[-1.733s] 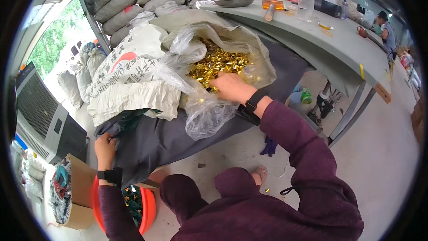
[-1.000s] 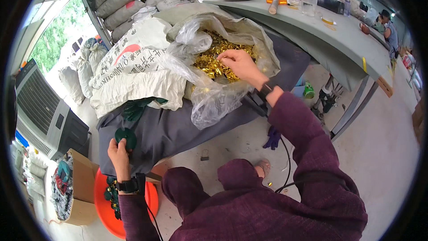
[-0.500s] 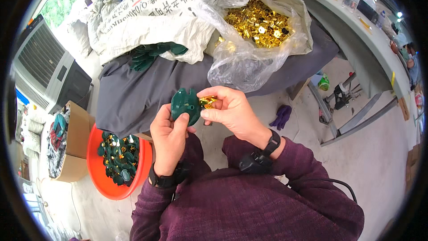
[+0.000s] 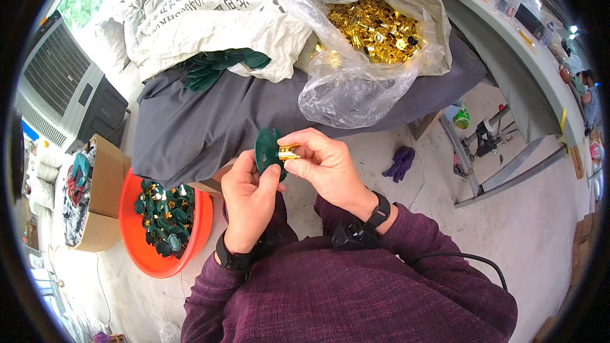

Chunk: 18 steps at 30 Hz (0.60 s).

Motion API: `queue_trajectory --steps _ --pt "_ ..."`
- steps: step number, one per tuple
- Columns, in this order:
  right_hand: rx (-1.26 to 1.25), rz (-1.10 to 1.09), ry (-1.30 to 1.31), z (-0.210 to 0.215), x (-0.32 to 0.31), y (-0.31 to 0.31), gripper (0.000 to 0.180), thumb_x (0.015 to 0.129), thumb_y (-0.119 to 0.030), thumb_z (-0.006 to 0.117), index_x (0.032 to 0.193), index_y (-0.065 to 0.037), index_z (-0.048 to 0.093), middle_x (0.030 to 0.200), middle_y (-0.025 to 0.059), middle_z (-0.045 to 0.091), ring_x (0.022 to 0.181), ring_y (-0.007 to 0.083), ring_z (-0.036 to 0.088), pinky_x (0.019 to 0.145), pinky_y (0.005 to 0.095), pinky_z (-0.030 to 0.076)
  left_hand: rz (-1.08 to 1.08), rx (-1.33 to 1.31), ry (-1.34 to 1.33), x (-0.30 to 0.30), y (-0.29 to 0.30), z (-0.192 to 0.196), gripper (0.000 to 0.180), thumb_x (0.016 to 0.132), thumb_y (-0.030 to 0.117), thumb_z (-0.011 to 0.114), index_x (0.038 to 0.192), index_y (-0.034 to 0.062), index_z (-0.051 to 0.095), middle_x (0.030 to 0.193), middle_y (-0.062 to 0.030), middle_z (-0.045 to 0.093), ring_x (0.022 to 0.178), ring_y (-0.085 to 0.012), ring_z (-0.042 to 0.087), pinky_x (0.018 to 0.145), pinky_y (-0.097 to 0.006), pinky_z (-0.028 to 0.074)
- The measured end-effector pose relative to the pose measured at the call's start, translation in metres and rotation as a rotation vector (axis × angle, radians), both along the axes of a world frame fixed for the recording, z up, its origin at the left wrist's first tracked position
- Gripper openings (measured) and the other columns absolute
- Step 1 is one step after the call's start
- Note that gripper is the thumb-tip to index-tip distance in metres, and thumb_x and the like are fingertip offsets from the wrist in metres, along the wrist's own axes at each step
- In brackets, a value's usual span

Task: Assembling gold-colored plastic caps onto green plastic discs in a manufacturing facility.

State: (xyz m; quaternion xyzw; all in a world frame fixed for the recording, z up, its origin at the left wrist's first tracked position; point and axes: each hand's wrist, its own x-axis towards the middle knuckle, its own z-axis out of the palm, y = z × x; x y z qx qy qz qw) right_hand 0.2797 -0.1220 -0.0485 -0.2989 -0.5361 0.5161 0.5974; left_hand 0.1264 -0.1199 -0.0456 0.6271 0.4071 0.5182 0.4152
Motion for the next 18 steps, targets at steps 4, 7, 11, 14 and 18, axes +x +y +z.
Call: queue_trajectory --steps 4,7,11,14,18 --pt "0.072 -0.068 -0.169 -0.008 0.000 0.002 0.028 0.083 0.004 0.061 0.110 -0.001 0.060 0.091 0.0015 0.056 0.079 0.0069 0.056 0.072 0.0215 0.048 0.078 0.188 0.166 -0.003 -0.007 0.003 0.012 0.082 -0.001 0.059 0.094 -0.0031 0.059 0.069 0.0006 0.060 0.056 -0.0035 0.053 0.051 -0.019 0.042" --pt "0.230 -0.152 -0.379 -0.007 0.006 0.000 0.028 0.083 0.002 0.062 0.110 0.001 0.058 0.090 0.0043 0.056 0.075 0.0082 0.058 0.066 0.0228 0.048 0.099 0.379 0.264 0.001 -0.006 0.009 0.014 0.077 -0.001 0.062 0.090 -0.0026 0.057 0.061 -0.0034 0.053 0.050 -0.0069 0.050 0.046 -0.024 0.039" --pt "0.344 -0.188 -0.486 -0.004 -0.002 -0.002 0.022 0.087 -0.001 0.057 0.108 0.004 0.052 0.086 0.0069 0.058 0.063 0.0099 0.059 0.054 0.0242 0.048 0.064 0.457 0.288 -0.003 -0.005 0.011 0.012 0.075 -0.002 0.062 0.086 -0.0008 0.056 0.060 -0.0064 0.050 0.047 -0.0137 0.050 0.045 -0.027 0.038" --pt "0.010 -0.014 -0.266 0.008 -0.007 -0.007 0.018 0.091 -0.006 0.055 0.106 0.003 0.052 0.077 0.0057 0.058 0.054 0.0087 0.056 0.047 0.0232 0.045 0.053 0.572 0.358 -0.006 -0.002 0.015 0.011 0.075 -0.003 0.060 0.083 0.0006 0.055 0.062 -0.0084 0.050 0.048 -0.0211 0.051 0.046 -0.030 0.039" --pt "-0.398 0.151 -0.131 0.015 -0.016 -0.004 0.019 0.093 -0.016 0.055 0.103 0.000 0.055 0.071 0.0022 0.058 0.048 0.0073 0.052 0.042 0.0220 0.041 0.076 0.632 0.481 -0.020 -0.004 0.010 0.013 0.073 -0.002 0.061 0.084 0.0002 0.055 0.065 -0.0120 0.052 0.052 -0.0274 0.053 0.047 -0.033 0.041"
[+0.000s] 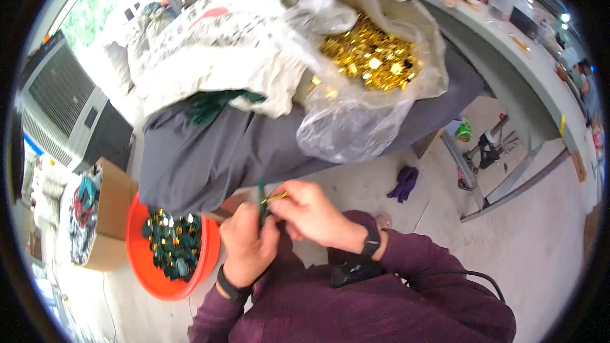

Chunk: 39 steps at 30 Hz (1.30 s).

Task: Assembling gold-colored plastic caps onto green plastic discs in a manufacturing facility.

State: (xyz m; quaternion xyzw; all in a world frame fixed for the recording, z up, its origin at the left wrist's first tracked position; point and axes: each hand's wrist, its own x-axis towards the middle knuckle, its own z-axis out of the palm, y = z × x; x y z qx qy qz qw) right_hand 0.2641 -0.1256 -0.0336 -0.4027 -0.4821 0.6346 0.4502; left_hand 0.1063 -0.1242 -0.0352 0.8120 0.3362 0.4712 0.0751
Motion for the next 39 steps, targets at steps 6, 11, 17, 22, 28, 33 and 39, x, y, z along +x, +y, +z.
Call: queue_trajectory --steps 6,11,17,22,28,33,39 --pt "0.787 -0.202 -0.380 0.034 0.026 0.017 0.023 0.087 -0.016 0.063 0.102 -0.001 0.059 0.073 0.0071 0.060 0.058 0.0128 0.057 0.054 0.0271 0.046 0.379 -0.242 -0.507 -0.090 0.014 0.008 0.004 0.083 0.001 0.055 0.086 0.0031 0.057 0.068 0.0025 0.054 0.055 -0.0043 0.049 0.048 -0.019 0.038" --pt "0.772 -0.773 -0.664 0.064 0.120 0.058 0.014 0.082 -0.012 0.062 0.091 -0.001 0.061 0.074 0.0097 0.060 0.064 0.0216 0.057 0.058 0.0318 0.045 0.834 -0.211 -0.314 -0.260 0.028 0.036 0.025 0.087 0.005 0.052 0.109 -0.0043 0.055 0.088 -0.0085 0.063 0.065 -0.0149 0.059 0.056 -0.026 0.046" --pt "0.651 -0.513 -1.672 0.044 0.176 0.115 0.019 0.075 -0.007 0.057 0.093 -0.003 0.061 0.085 0.0204 0.061 0.080 0.0380 0.060 0.071 0.0474 0.049 0.906 0.105 0.104 -0.229 0.074 0.039 0.041 0.079 0.002 0.060 0.119 -0.0010 0.054 0.115 -0.0182 0.059 0.104 -0.0304 0.058 0.090 -0.036 0.046" --pt "0.761 -0.392 -1.644 0.031 0.190 0.132 0.019 0.073 -0.003 0.055 0.090 -0.004 0.061 0.084 0.0208 0.061 0.080 0.0370 0.061 0.069 0.0456 0.049 0.548 -0.078 0.180 -0.134 0.118 0.062 0.034 0.077 0.008 0.060 0.109 -0.0002 0.060 0.104 -0.0193 0.062 0.096 -0.0349 0.060 0.084 -0.039 0.048" --pt "0.847 -0.476 -1.551 0.005 0.195 0.149 0.020 0.081 -0.007 0.048 0.095 -0.003 0.061 0.086 0.0172 0.063 0.081 0.0306 0.062 0.068 0.0408 0.051 0.367 -0.253 0.334 -0.091 0.196 0.076 0.039 0.076 0.016 0.057 0.112 -0.0005 0.061 0.109 -0.0228 0.062 0.105 -0.0360 0.059 0.086 -0.041 0.045" --pt "0.851 -0.706 -1.441 0.003 0.165 0.144 0.014 0.073 -0.007 0.057 0.085 -0.003 0.056 0.077 0.0177 0.057 0.068 0.0343 0.061 0.058 0.0437 0.049 0.439 -0.206 0.384 -0.129 0.269 0.017 0.049 0.071 0.012 0.067 0.115 -0.0059 0.057 0.115 -0.0255 0.059 0.111 -0.0387 0.055 0.096 -0.040 0.040" --pt "0.785 -0.832 -1.323 0.002 0.169 0.129 0.019 0.073 -0.003 0.054 0.091 -0.002 0.057 0.082 0.0161 0.057 0.075 0.0356 0.060 0.065 0.0443 0.049 0.490 0.221 0.785 -0.151 0.349 -0.044 0.047 0.080 0.027 0.067 0.111 -0.0066 0.055 0.093 -0.0267 0.064 0.079 -0.0381 0.065 0.066 -0.045 0.051"
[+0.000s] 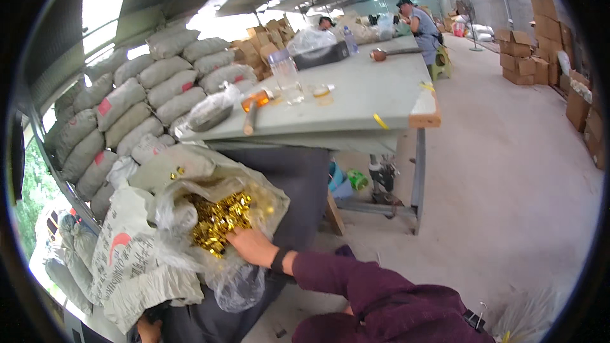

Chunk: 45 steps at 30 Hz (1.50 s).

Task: Assembling gold-colored plastic caps onto green plastic discs in a manufacturing facility.

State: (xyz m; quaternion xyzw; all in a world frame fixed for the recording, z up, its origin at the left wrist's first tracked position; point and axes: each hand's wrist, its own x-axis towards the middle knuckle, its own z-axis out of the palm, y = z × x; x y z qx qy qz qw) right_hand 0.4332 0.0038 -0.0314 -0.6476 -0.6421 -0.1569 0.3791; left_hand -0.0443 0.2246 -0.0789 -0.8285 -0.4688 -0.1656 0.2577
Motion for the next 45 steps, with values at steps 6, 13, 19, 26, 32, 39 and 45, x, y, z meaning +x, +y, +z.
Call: queue_trajectory --steps 6,13,19,26,32,39,45 --pt "0.003 0.061 0.064 -0.006 -0.006 0.007 0.027 0.076 -0.004 0.054 0.102 -0.001 0.050 0.088 0.0176 0.057 0.078 0.0365 0.060 0.065 0.0447 0.048 -0.029 -0.254 -0.248 0.016 -0.057 0.045 0.056 0.074 0.035 0.070 0.109 -0.0071 0.058 0.102 -0.0308 0.061 0.099 -0.0437 0.058 0.087 -0.046 0.045" --pt "-0.052 0.095 0.089 -0.003 -0.009 -0.002 0.048 0.081 -0.011 0.054 0.129 -0.012 0.043 0.093 0.0147 0.055 0.075 0.0354 0.060 0.062 0.0449 0.047 0.192 -0.501 -0.193 0.030 -0.052 0.051 0.079 0.075 0.053 0.065 0.125 -0.0057 0.049 0.129 -0.0283 0.048 0.124 -0.0389 0.043 0.103 -0.041 0.034" --pt "-0.066 0.102 0.088 0.001 -0.011 -0.010 0.042 0.080 -0.010 0.055 0.122 -0.009 0.050 0.094 0.0145 0.052 0.072 0.0339 0.060 0.060 0.0445 0.048 0.182 -0.583 -0.297 0.059 -0.114 0.099 0.076 0.072 0.043 0.071 0.126 -0.0056 0.048 0.125 -0.0283 0.051 0.121 -0.0399 0.045 0.102 -0.040 0.036" --pt "-0.012 0.093 0.073 -0.017 0.005 0.007 0.023 0.075 -0.007 0.057 0.098 -0.003 0.054 0.093 0.0147 0.051 0.077 0.0337 0.060 0.063 0.0448 0.048 0.156 -0.613 -0.307 0.064 -0.094 0.091 0.064 0.074 0.035 0.073 0.122 -0.0034 0.053 0.120 -0.0253 0.056 0.114 -0.0366 0.052 0.096 -0.039 0.040" --pt "-0.043 0.101 0.108 -0.006 0.000 0.000 0.022 0.076 -0.001 0.053 0.098 -0.003 0.052 0.095 0.0135 0.051 0.083 0.0329 0.059 0.065 0.0444 0.049 0.036 -0.710 -0.542 0.037 -0.074 0.065 0.048 0.079 0.016 0.068 0.121 -0.0027 0.054 0.116 -0.0170 0.061 0.105 -0.0282 0.055 0.092 -0.034 0.042" --pt "-0.015 0.148 0.131 -0.006 -0.005 -0.001 0.025 0.077 0.000 0.053 0.101 -0.003 0.052 0.098 0.0118 0.048 0.088 0.0309 0.058 0.068 0.0418 0.049 0.136 -0.768 -0.478 0.056 -0.096 0.098 0.048 0.076 0.008 0.067 0.121 -0.0034 0.054 0.118 -0.0164 0.060 0.108 -0.0253 0.054 0.093 -0.033 0.041" --pt "0.092 0.199 0.050 -0.019 0.001 0.007 0.034 0.074 0.002 0.054 0.107 -0.003 0.055 0.100 0.0112 0.051 0.095 0.0298 0.054 0.078 0.0369 0.047 -0.044 -0.903 -0.634 0.045 -0.082 0.084 0.052 0.074 0.004 0.069 0.122 -0.0038 0.053 0.121 -0.0141 0.059 0.109 -0.0259 0.053 0.096 -0.032 0.040"
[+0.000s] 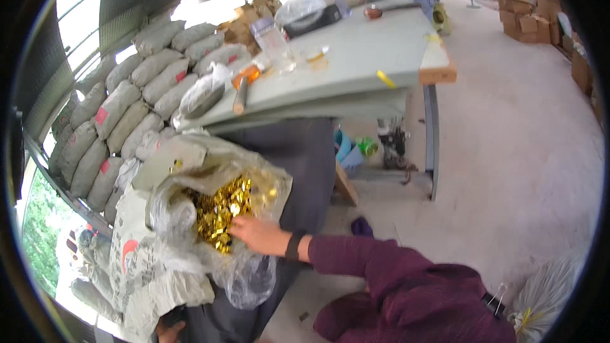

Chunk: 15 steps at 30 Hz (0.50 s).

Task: Assembling gold-colored plastic caps onto green plastic discs in a manufacturing facility.

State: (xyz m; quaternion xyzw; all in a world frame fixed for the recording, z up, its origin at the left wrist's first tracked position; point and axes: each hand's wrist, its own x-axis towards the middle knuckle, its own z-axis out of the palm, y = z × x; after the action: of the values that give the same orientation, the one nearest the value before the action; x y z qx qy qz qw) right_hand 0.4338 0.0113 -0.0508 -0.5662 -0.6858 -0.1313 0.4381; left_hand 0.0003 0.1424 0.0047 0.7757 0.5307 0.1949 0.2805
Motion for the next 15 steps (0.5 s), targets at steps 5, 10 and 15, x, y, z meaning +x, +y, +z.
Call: queue_trajectory --steps 5,10,15 --pt "0.041 -0.025 0.061 0.003 0.010 0.000 0.025 0.076 0.001 0.053 0.100 -0.003 0.057 0.098 0.0105 0.050 0.100 0.0281 0.051 0.077 0.0366 0.049 0.027 0.087 -0.059 0.012 -0.010 0.007 0.053 0.072 0.010 0.076 0.118 -0.0053 0.055 0.113 -0.0120 0.061 0.099 -0.0241 0.057 0.088 -0.032 0.045" --pt "0.019 -0.054 0.125 0.003 0.000 -0.002 0.028 0.077 -0.001 0.056 0.105 -0.005 0.054 0.104 0.0103 0.049 0.097 0.0290 0.054 0.075 0.0374 0.048 0.224 0.104 0.005 -0.036 0.041 -0.034 0.046 0.071 0.014 0.078 0.110 -0.0039 0.060 0.095 -0.0097 0.064 0.076 -0.0196 0.058 0.063 -0.030 0.048" --pt "0.010 -0.083 0.172 0.003 -0.003 -0.005 0.023 0.084 -0.007 0.054 0.108 -0.008 0.053 0.102 0.0092 0.049 0.093 0.0280 0.057 0.064 0.0390 0.051 0.187 -0.072 -0.257 -0.014 0.003 -0.004 0.032 0.077 0.005 0.069 0.107 -0.0035 0.061 0.095 -0.0082 0.064 0.070 -0.0185 0.060 0.058 -0.029 0.050"
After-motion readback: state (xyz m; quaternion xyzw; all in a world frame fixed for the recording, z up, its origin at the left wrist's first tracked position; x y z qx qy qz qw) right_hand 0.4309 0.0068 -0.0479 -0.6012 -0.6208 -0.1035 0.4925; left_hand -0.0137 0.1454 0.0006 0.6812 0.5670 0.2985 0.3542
